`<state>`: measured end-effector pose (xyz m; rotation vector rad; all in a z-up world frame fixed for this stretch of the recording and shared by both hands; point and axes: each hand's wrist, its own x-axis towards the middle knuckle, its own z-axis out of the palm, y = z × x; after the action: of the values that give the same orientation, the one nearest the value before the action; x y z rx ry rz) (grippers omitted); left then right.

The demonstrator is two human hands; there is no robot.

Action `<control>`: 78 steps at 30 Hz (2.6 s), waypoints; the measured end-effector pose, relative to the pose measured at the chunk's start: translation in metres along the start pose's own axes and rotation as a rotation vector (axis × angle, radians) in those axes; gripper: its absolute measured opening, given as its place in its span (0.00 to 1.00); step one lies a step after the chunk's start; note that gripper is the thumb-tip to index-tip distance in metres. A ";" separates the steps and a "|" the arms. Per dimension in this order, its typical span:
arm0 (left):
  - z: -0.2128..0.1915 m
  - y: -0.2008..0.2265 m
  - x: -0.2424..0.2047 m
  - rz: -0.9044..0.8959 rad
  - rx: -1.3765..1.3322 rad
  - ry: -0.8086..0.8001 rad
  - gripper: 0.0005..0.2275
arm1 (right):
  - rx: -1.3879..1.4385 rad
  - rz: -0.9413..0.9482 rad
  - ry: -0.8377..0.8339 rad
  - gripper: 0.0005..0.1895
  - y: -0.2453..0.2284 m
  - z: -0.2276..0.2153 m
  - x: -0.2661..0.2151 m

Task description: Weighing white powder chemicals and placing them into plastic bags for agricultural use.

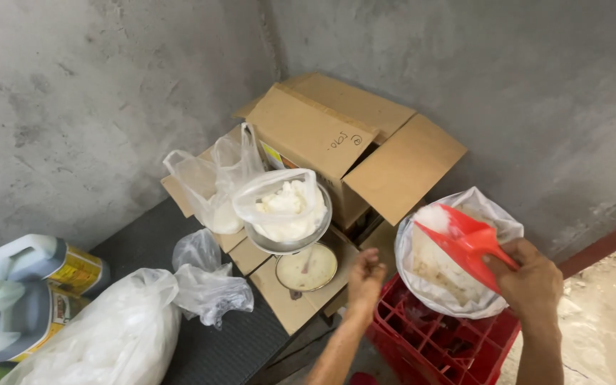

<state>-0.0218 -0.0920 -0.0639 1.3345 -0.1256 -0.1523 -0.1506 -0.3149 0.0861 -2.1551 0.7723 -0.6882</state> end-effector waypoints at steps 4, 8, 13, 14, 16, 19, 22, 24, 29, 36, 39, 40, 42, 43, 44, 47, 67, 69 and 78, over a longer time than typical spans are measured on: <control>0.049 0.020 -0.011 -0.178 0.263 -0.023 0.24 | -0.280 0.166 -0.043 0.19 0.049 0.011 0.010; 0.066 -0.004 -0.003 -0.105 0.494 -0.003 0.31 | -0.248 0.092 -0.040 0.20 0.094 0.060 0.022; 0.067 -0.032 -0.008 -0.190 0.424 0.031 0.32 | -0.002 -0.078 -0.031 0.19 0.166 0.144 0.037; 0.065 -0.037 -0.008 -0.077 0.436 0.027 0.30 | -0.074 -0.151 0.000 0.19 0.181 0.160 0.042; 0.062 -0.037 -0.010 0.041 0.447 0.055 0.28 | -0.136 -0.250 0.015 0.18 0.206 0.188 0.050; 0.063 -0.035 -0.018 -0.171 0.379 0.036 0.28 | -0.288 -0.225 -0.153 0.21 0.237 0.212 0.057; 0.066 -0.024 -0.029 -0.063 0.517 0.009 0.28 | -0.396 -0.206 -0.261 0.25 0.248 0.211 0.055; 0.074 0.019 -0.046 -0.008 0.853 -0.020 0.36 | -0.434 -0.298 -0.181 0.25 0.245 0.202 0.053; 0.090 0.017 -0.034 0.297 0.842 -0.127 0.17 | -0.318 -0.251 -0.040 0.17 0.184 0.139 0.034; 0.149 -0.119 0.046 -0.136 0.079 -0.091 0.12 | 0.335 -0.258 -0.050 0.22 0.170 0.136 0.034; 0.148 -0.047 0.033 -0.826 -0.494 -0.084 0.18 | 0.529 -0.363 0.026 0.23 0.049 0.094 0.003; 0.151 -0.043 0.033 -0.826 -0.488 -0.095 0.18 | 0.528 -0.362 0.038 0.23 0.035 0.091 0.009; 0.162 -0.040 0.026 -0.675 -0.591 -0.202 0.23 | 0.264 -0.563 -0.102 0.20 0.012 0.079 0.018; 0.170 -0.040 0.021 -0.683 -0.596 -0.212 0.23 | 0.251 -0.559 -0.096 0.20 0.013 0.076 0.020; 0.171 -0.041 0.019 -0.611 -0.643 -0.259 0.25 | 0.163 -0.613 -0.145 0.19 0.013 0.078 0.020; 0.171 -0.039 0.019 -0.483 -0.716 -0.334 0.29 | 0.455 -0.398 -0.215 0.22 0.062 0.107 0.041; 0.075 0.010 0.007 -0.504 0.075 -0.487 0.18 | -0.051 -0.113 -0.035 0.17 0.003 0.129 0.025; 0.041 0.072 0.001 0.249 0.519 -0.313 0.12 | 0.461 0.043 -0.125 0.15 -0.035 0.143 0.024; -0.101 0.259 0.054 0.759 0.951 0.332 0.21 | 0.577 -0.082 -0.539 0.26 -0.139 0.254 0.062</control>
<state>0.0593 0.0536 0.1654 2.1259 -0.4485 0.8694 0.1044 -0.1659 0.0589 -1.7149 0.1647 -0.2871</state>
